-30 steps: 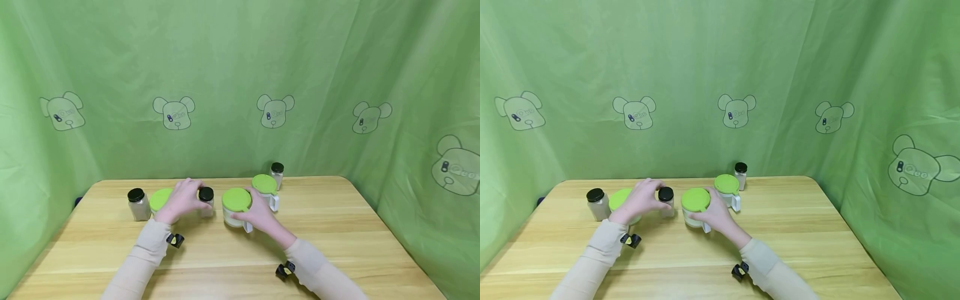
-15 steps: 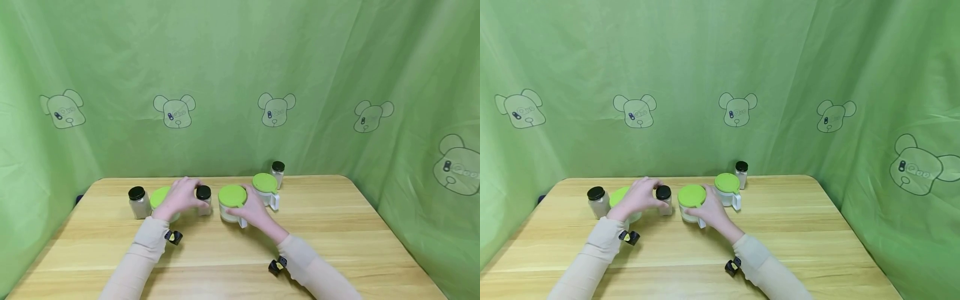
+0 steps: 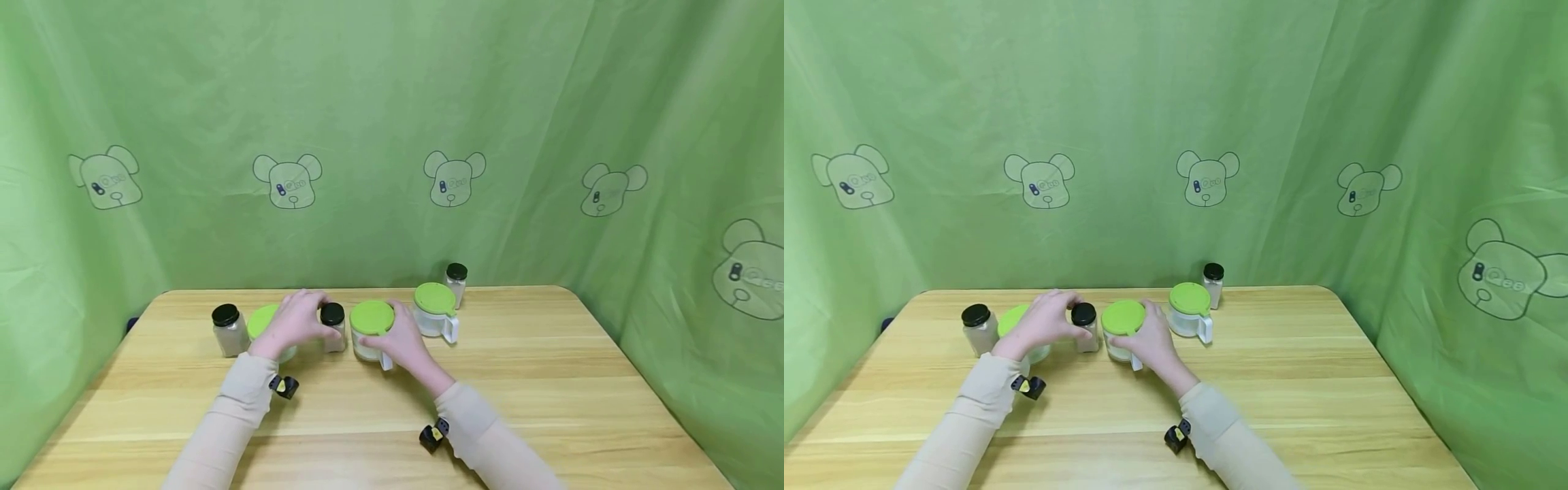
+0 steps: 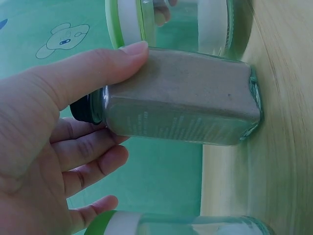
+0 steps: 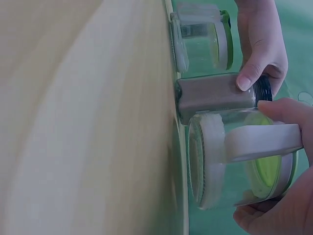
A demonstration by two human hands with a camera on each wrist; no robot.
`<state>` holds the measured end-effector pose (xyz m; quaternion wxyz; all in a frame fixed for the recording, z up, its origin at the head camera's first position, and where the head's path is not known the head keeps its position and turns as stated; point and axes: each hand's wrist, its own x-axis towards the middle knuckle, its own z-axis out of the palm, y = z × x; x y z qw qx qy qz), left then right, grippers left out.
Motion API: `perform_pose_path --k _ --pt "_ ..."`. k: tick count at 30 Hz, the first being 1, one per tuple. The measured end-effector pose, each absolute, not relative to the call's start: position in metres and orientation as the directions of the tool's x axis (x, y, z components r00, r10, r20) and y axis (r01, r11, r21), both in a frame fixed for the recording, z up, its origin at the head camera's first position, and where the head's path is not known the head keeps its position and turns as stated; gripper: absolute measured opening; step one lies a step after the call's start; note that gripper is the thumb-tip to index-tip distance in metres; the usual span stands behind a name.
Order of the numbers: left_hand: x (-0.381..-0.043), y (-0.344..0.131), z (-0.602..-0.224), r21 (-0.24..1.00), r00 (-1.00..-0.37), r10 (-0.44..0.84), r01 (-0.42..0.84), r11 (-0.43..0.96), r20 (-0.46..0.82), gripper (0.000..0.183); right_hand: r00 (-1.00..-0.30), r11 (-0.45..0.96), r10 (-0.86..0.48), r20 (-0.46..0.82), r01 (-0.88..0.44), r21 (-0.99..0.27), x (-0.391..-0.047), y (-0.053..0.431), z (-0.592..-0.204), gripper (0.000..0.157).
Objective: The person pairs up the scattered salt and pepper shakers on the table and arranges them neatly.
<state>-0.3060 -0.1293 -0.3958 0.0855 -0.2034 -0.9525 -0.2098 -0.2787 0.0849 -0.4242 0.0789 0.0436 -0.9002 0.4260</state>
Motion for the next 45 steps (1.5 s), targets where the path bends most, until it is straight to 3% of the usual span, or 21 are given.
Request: perform_pose_path --k 11,17,45 --pt "-0.307 -0.13 -0.397 0.393 -0.913 0.343 0.405 0.826 0.221 0.065 -0.986 0.575 0.109 0.129 -0.044 -0.817 -0.278 0.082 -0.42 0.097" --pt "-0.307 -0.13 -0.397 0.409 -0.917 0.333 0.397 0.822 0.22 0.059 -0.978 0.59 0.142 0.154 -0.041 -0.806 -0.279 0.078 -0.421 0.097" --pt "-0.306 -0.137 -0.396 0.424 -0.918 0.352 0.397 0.814 0.183 0.07 -0.961 0.575 0.21 0.183 -0.03 -0.817 -0.275 0.059 -0.437 0.094"
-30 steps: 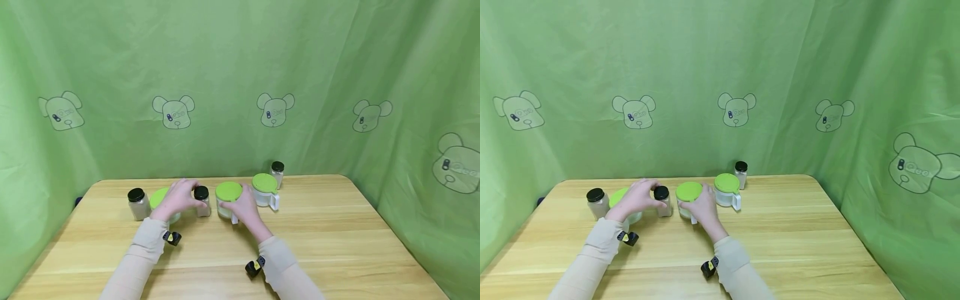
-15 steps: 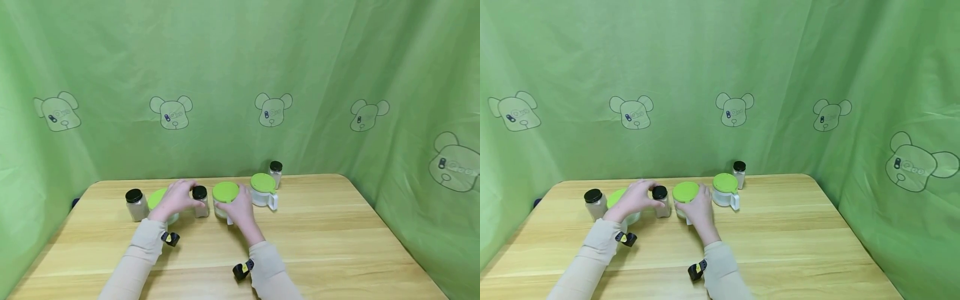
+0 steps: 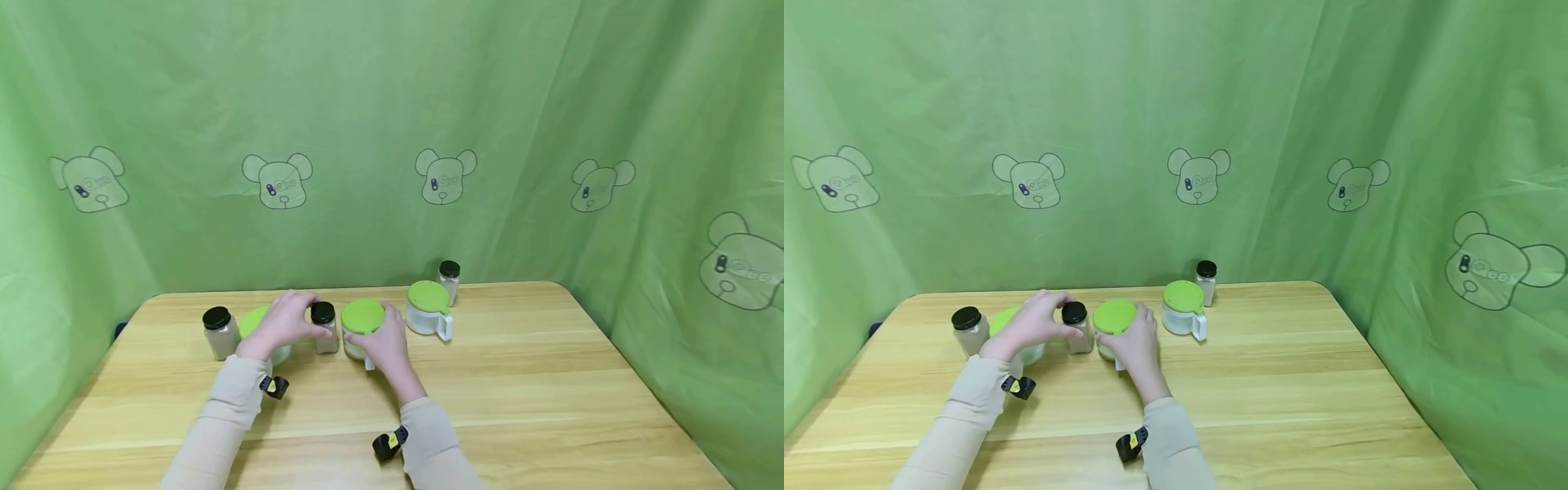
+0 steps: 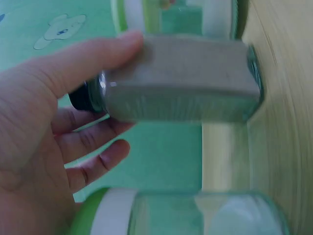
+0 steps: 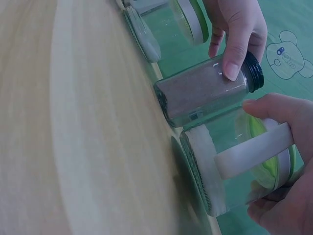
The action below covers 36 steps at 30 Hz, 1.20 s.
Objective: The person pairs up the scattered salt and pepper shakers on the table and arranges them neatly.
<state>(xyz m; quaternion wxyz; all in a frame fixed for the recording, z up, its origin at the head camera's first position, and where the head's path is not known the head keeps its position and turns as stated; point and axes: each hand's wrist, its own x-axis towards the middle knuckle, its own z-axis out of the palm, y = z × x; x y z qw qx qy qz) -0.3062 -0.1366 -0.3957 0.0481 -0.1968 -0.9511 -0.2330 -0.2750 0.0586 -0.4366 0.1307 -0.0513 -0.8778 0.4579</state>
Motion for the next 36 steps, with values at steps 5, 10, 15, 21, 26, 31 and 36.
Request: perform_pose_path --k 5,10,15,21,26,31,36 --pt "-0.3061 -0.1387 -0.3937 0.406 -0.902 0.38 0.431 0.806 0.204 0.069 -0.966 0.568 0.193 0.171 -0.032 -0.822 -0.2738 0.0579 -0.4329 0.095" --pt "-0.3067 -0.1412 -0.3935 0.373 -0.894 0.4 0.449 0.812 0.205 0.071 -0.967 0.582 0.196 0.16 -0.016 -0.813 -0.2745 0.0566 -0.432 0.095" --pt "-0.3071 -0.1425 -0.3943 0.369 -0.893 0.402 0.449 0.814 0.201 0.072 -0.966 0.597 0.203 0.159 -0.007 -0.802 -0.2745 0.0555 -0.4325 0.095" --pt "-0.3054 -0.1431 -0.3955 0.374 -0.893 0.407 0.449 0.811 0.19 0.073 -0.966 0.622 0.194 0.172 -0.015 -0.783 -0.2733 0.0547 -0.4352 0.094" --pt "-0.3054 -0.1433 -0.3965 0.381 -0.895 0.402 0.446 0.81 0.191 0.074 -0.966 0.652 0.175 0.19 -0.03 -0.757 -0.2719 0.0546 -0.4366 0.096" --pt "-0.306 -0.143 -0.3973 0.374 -0.892 0.408 0.453 0.81 0.196 0.074 -0.968 0.673 0.168 0.184 -0.024 -0.739 -0.271 0.0554 -0.4368 0.098" --pt "-0.3061 -0.142 -0.3981 0.373 -0.893 0.409 0.451 0.811 0.189 0.075 -0.967 0.678 0.159 0.197 -0.038 -0.734 -0.2693 0.0569 -0.4363 0.098"
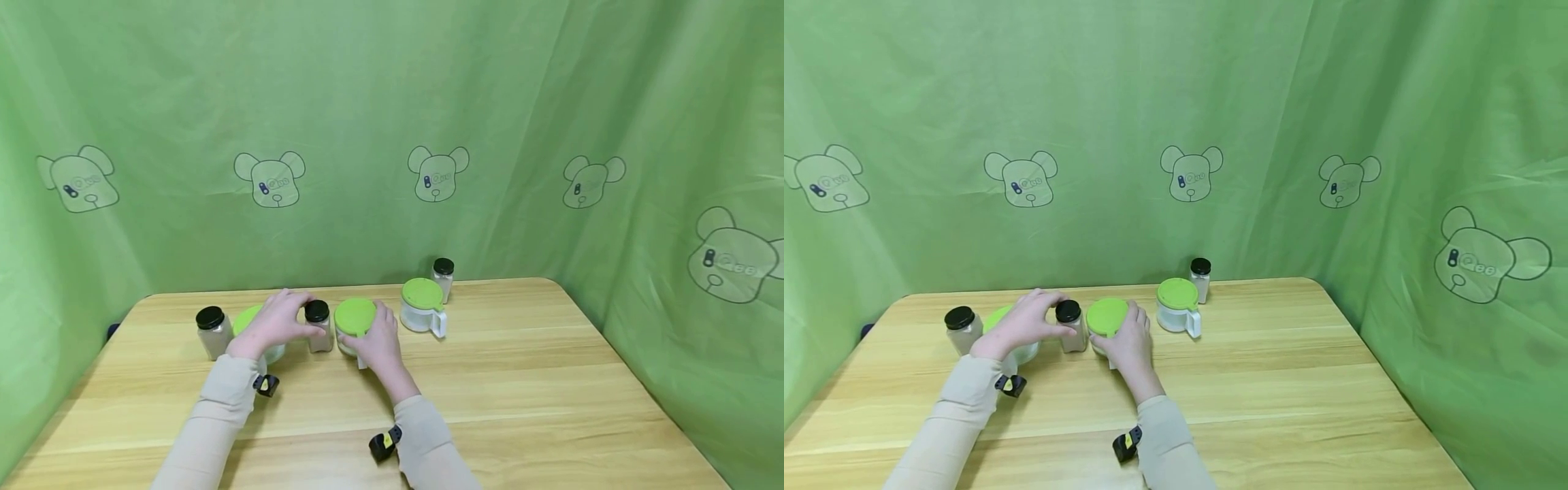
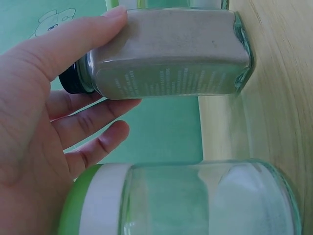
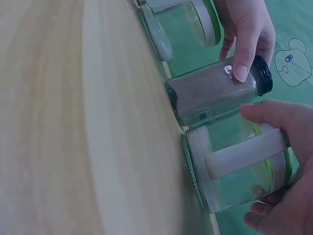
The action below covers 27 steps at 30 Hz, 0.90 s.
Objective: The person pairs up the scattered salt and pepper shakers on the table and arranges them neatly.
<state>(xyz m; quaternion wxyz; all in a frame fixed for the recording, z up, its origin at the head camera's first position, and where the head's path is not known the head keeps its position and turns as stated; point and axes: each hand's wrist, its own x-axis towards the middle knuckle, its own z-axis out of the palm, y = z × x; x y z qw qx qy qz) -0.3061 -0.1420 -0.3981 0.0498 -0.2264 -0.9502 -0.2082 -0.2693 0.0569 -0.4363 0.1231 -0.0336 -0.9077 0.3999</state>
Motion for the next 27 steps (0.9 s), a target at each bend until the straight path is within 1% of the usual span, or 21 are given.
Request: perform_pose_path --k 3,6,12,18,27 --pt "-0.306 -0.142 -0.399 0.369 -0.894 0.409 0.448 0.814 0.185 0.077 -0.968 0.674 0.15 0.202 -0.049 -0.737 -0.268 0.057 -0.436 0.099" --pt "-0.306 -0.143 -0.399 0.363 -0.89 0.415 0.457 0.812 0.191 0.078 -0.975 0.665 0.14 0.175 -0.038 -0.746 -0.267 0.057 -0.437 0.102" --pt "-0.303 -0.142 -0.391 0.368 -0.879 0.423 0.477 0.798 0.221 0.073 -0.983 0.598 0.125 0.134 -0.034 -0.801 -0.266 0.06 -0.43 0.106" --pt "-0.297 -0.144 -0.377 0.388 -0.873 0.423 0.488 0.782 0.245 0.07 -0.979 0.574 0.115 0.167 -0.071 -0.815 -0.264 0.065 -0.417 0.098" --pt "-0.29 -0.144 -0.365 0.366 -0.848 0.438 0.526 0.768 0.298 0.064 -0.972 0.551 0.118 0.202 -0.106 -0.828 -0.261 0.079 -0.396 0.089"
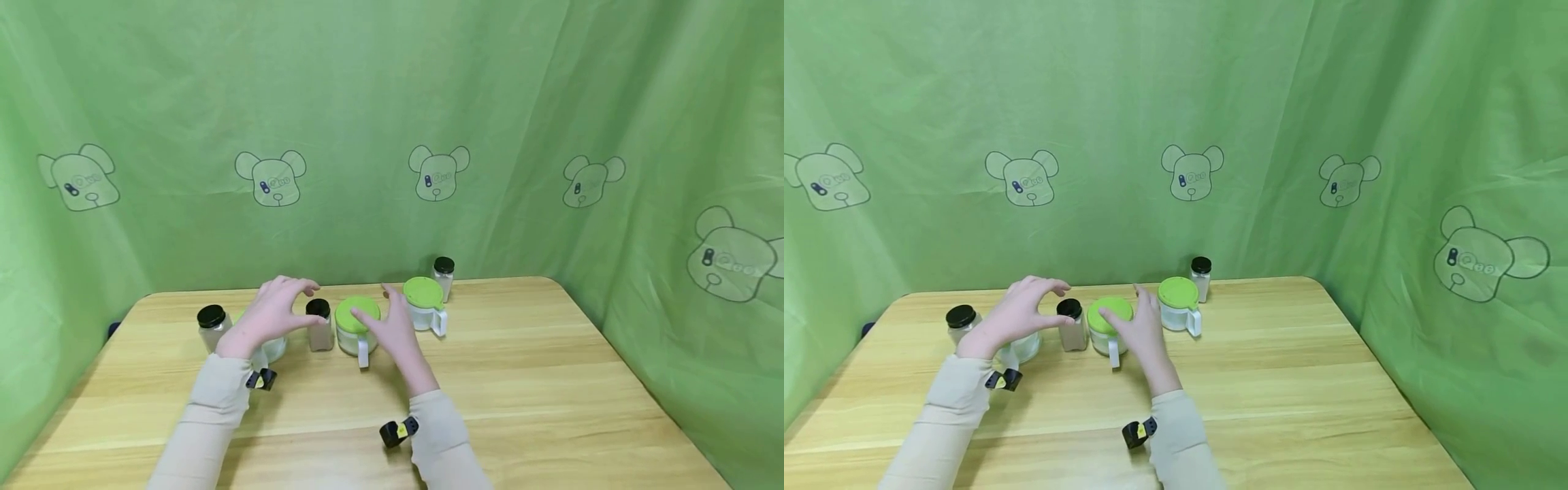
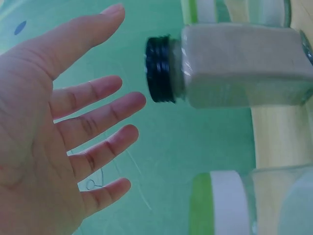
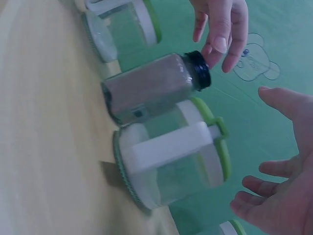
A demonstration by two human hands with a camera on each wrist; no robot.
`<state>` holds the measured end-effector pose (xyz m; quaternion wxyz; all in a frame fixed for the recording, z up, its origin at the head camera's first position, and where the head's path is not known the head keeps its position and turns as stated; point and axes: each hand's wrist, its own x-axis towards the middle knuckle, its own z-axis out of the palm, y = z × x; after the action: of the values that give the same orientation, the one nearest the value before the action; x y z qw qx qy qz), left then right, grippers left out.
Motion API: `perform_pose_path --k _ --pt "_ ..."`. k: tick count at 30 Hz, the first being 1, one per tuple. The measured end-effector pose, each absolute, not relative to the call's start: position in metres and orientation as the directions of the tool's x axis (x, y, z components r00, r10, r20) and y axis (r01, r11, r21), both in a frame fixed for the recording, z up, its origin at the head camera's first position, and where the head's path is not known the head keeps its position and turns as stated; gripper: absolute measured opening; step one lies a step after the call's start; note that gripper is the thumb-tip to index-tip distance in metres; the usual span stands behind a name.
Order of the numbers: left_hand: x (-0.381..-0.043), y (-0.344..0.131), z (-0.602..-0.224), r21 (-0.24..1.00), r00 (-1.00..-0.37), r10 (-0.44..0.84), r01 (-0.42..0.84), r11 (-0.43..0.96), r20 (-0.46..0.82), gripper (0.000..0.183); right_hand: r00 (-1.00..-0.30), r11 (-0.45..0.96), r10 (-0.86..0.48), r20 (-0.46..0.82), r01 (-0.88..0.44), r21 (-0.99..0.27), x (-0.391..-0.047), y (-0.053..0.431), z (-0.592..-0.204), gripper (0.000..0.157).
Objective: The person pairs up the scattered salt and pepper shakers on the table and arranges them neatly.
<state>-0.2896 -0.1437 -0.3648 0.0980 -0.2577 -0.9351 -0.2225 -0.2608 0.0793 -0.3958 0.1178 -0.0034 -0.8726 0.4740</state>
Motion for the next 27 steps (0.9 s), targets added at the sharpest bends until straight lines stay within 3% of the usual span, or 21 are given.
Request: perform_pose_path --k 9,21,27 --pt "-0.28 -0.135 -0.352 0.324 -0.8 0.456 0.583 0.745 0.391 0.051 -0.952 0.571 0.134 0.273 -0.151 -0.807 -0.266 0.103 -0.385 0.082" --pt "-0.271 -0.112 -0.354 0.138 -0.643 0.537 0.702 0.699 0.546 0.045 -0.901 0.702 0.142 0.41 -0.2 -0.684 -0.274 0.153 -0.382 0.079" --pt "-0.267 -0.104 -0.356 0.064 -0.565 0.561 0.737 0.673 0.605 0.044 -0.904 0.734 0.16 0.397 -0.16 -0.66 -0.28 0.172 -0.388 0.084"
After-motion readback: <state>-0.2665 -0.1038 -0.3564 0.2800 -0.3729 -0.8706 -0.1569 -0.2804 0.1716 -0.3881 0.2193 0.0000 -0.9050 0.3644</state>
